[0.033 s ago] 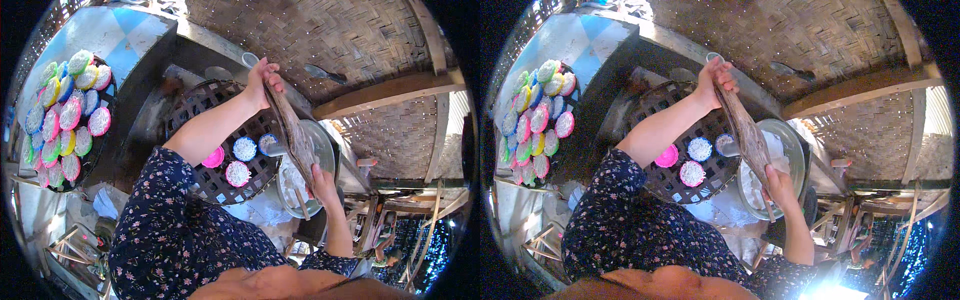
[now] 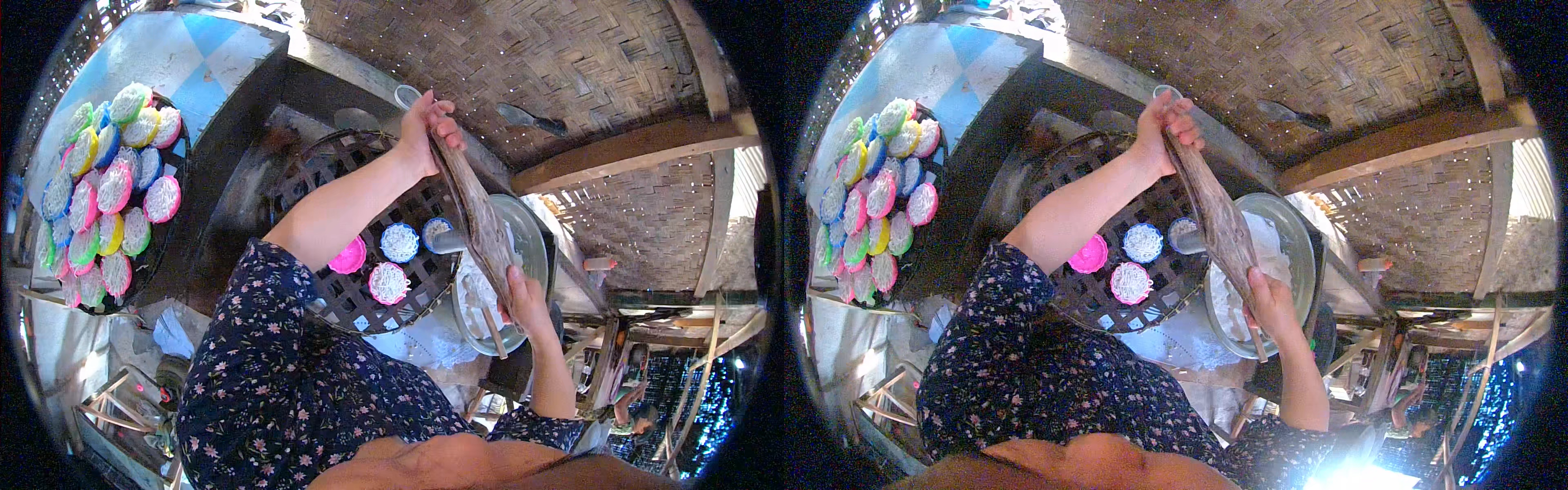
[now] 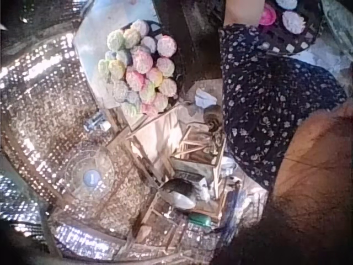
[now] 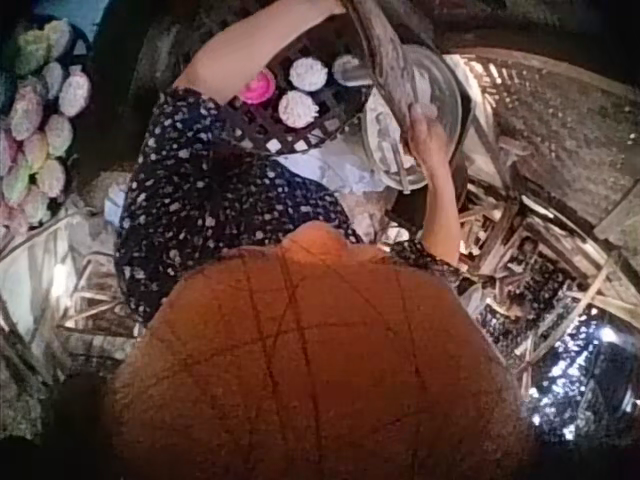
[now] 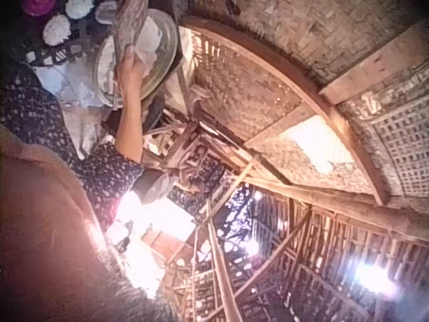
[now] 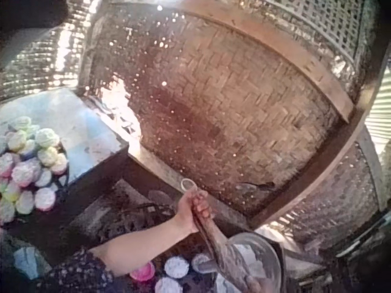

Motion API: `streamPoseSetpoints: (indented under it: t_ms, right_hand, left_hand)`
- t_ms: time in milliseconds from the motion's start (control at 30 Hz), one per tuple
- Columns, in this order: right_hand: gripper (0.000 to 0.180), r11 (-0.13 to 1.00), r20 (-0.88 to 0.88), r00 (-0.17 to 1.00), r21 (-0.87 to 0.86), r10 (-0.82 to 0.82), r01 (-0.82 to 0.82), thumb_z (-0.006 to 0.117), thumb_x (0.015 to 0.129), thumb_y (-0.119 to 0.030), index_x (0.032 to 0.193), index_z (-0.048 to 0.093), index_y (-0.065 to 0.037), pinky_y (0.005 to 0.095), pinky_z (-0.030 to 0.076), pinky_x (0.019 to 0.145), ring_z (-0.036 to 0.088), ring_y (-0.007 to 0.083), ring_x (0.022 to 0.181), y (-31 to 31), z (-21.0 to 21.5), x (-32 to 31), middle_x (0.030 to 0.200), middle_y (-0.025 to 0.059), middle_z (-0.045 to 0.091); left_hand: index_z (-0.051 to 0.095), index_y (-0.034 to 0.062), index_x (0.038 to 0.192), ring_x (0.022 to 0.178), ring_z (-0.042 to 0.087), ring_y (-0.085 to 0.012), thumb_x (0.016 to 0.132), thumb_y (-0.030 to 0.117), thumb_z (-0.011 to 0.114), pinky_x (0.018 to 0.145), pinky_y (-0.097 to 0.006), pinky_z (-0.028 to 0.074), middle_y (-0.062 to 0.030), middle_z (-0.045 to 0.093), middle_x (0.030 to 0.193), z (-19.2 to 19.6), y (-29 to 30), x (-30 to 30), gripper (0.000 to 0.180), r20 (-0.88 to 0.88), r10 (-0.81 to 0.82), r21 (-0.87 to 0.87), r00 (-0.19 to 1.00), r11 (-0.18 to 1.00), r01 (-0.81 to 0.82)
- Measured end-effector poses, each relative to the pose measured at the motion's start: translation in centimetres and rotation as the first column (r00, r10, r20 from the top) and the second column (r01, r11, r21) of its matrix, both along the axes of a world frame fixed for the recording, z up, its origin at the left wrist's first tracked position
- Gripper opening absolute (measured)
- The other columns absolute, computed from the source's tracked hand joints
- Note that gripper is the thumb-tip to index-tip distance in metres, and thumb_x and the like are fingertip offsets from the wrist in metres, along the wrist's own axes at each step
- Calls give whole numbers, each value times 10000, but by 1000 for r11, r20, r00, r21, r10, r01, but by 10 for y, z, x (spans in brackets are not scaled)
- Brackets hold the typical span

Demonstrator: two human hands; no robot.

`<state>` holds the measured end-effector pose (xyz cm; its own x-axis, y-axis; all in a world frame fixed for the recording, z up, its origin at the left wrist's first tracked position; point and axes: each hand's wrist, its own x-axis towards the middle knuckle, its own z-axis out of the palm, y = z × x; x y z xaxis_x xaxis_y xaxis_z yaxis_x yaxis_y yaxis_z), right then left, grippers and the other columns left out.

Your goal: The person uses a wooden mold to scoop white batter and press it into small colorful plastic cups arranged on a woven tray. They repeatedly fill the cups, close the mold, and place the finished items onto a larger tray. The person also moves the tray of completed items to a nearby table.

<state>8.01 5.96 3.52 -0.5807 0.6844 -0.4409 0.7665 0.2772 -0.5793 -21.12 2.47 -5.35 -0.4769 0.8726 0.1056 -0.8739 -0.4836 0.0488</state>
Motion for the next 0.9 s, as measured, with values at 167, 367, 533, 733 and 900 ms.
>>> streamPoseSetpoints:
  t_ms: [167, 367, 533, 733, 900]
  right_hand:
    - [581, 982, -46, 994, 163, 99, -91, 377, 913, -510, 719, 553, 9, 299, 398, 408, 493, 152, 396, -1, -7, -14, 499, 65, 499]
    - [601, 942, 5, 989, 302, 149, -144, 373, 910, -519, 689, 548, 13, 312, 420, 427, 524, 160, 406, 14, -8, -2, 483, 72, 503]
    - [603, 977, 19, 999, 208, 44, -47, 374, 906, -530, 698, 548, 9, 300, 400, 416, 514, 155, 399, -4, -6, 19, 480, 70, 499]
    - [574, 988, -97, 991, 130, 96, -83, 371, 914, -510, 715, 548, -1, 290, 385, 403, 478, 133, 398, -19, -13, -5, 495, 59, 498]
    - [530, 996, -263, 965, -76, 17, -38, 391, 907, -508, 784, 535, -12, 273, 366, 387, 454, 118, 399, -17, -19, -9, 520, 40, 492]
  left_hand:
    - [540, 136, 810, 445, 407, -147, 844, 496, 469, 539, -331, 376, 40, 346, 454, 7, 2, -18, 368, -37, 43, 53, 998, 998, -41]
    - [455, 140, 832, 410, 384, -179, 852, 529, 405, 508, -383, 356, 14, 325, 449, 5, 10, -10, 393, 9, 2, 22, 1000, 1000, -2]
    - [467, 142, 778, 400, 366, -165, 863, 504, 395, 503, -364, 353, 23, 312, 437, 6, 13, 10, 379, 36, -66, -23, 997, 997, 67]
    - [547, 131, 750, 415, 376, -149, 868, 461, 417, 523, -326, 358, 46, 323, 440, 19, -14, -11, 373, -55, -19, 79, 998, 997, 24]
    - [549, 107, 989, 654, 496, -207, 838, 604, 340, 653, -360, 393, -45, 484, 653, 46, -21, -23, 559, -232, -44, -69, 972, 997, 29]
